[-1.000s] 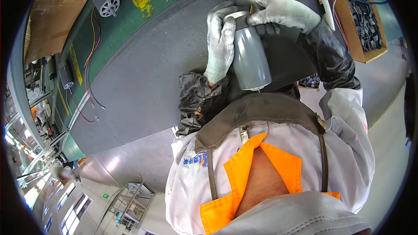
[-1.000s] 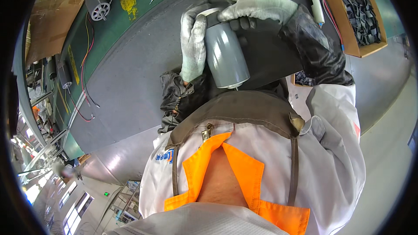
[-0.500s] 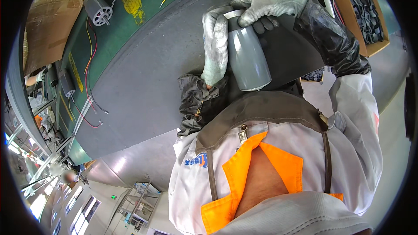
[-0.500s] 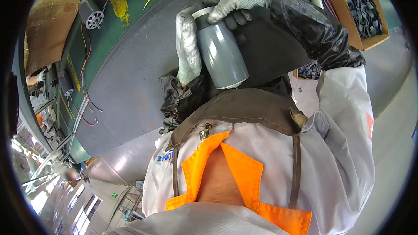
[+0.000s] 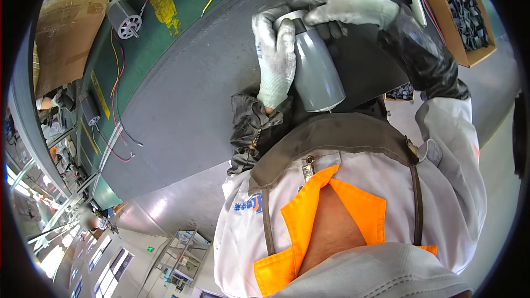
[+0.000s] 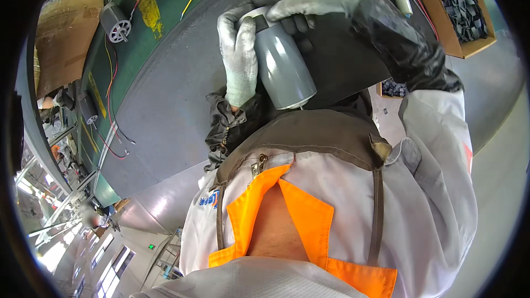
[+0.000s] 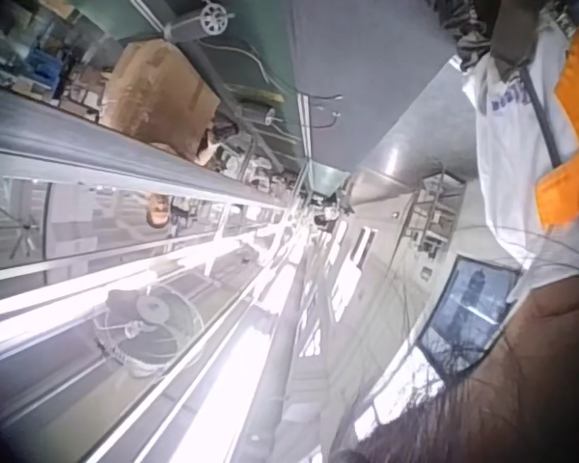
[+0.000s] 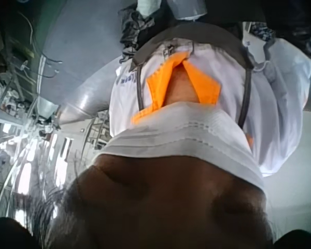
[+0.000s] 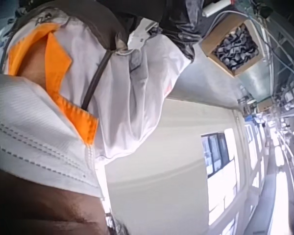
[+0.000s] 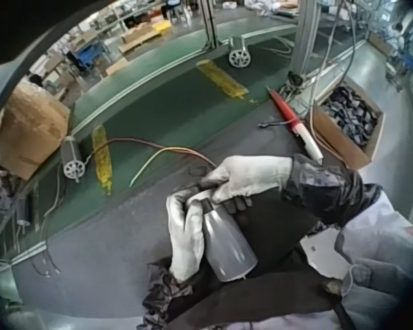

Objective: The worker inspects electric motors, tests connections with a probe, and organizes them into boxes on a manufacturing assembly line.

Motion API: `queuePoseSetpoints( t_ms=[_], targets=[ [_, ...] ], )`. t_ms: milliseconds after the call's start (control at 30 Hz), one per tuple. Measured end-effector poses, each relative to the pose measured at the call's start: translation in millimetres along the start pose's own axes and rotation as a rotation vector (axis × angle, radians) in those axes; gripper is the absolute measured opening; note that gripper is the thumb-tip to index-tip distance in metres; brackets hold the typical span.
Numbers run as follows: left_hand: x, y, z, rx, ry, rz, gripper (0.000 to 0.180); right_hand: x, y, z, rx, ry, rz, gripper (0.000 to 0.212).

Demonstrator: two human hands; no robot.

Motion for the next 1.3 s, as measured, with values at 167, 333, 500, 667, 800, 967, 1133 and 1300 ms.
queuePoseSetpoints(
  t_ms=[167,333,500,667,800,967,1133,1300],
  targets=[
    [3.6,-10.0,6.2,0.160,-0.106,-0.051,0.028,-4.5,-16.9,14.0,0.362,-0.506,-0.413,0.046],
    [6.3,-13.5,11.1,-0.002,0.067,-0.022,0.041,-37.4,-12.4,10.2,0.291,-0.664,-0.733,0.042],
    [0.5,-10.3,9.2,0.011,-0.069,-0.045,0.041,-41.6,-5.6,8.7,0.275,-0.562,-0.921,0.036],
    [5.9,-19.7,-7.9,-0.277,0.216,-0.243,0.033,-32.7,-22.7,11.9,0.420,-0.511,-1.002,0.029],
    [7.5,-27.6,-15.1,-0.300,0.350,-0.359,0.031,-32.1,-33.4,23.5,0.545,-0.589,-1.029,0.022],
    [-3.7,-25.3,-28.8,-0.515,0.508,-0.309,0.046,-16.3,-18.9,24.8,0.450,-0.628,-0.990,0.018],
    [-10.9,-20.2,-20.3,-0.442,0.482,-0.309,0.039,-26.2,-22.3,11.1,0.421,-0.587,-1.080,0.026],
    [-5.4,-27.8,-17.8,-0.437,0.457,-0.352,0.033,-35.6,-37.8,-1.7,0.551,-0.386,-1.166,0.033]
  ],
)
Point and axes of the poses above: each hand's wrist, its own y-axis towards the middle knuckle, its own x-axis out of the back of the hand, z = x × y, the point moved 7 cm from there along y, towards the middle knuckle, and after that the axes turned 8 degrees about -y, right-handed, at the moved point
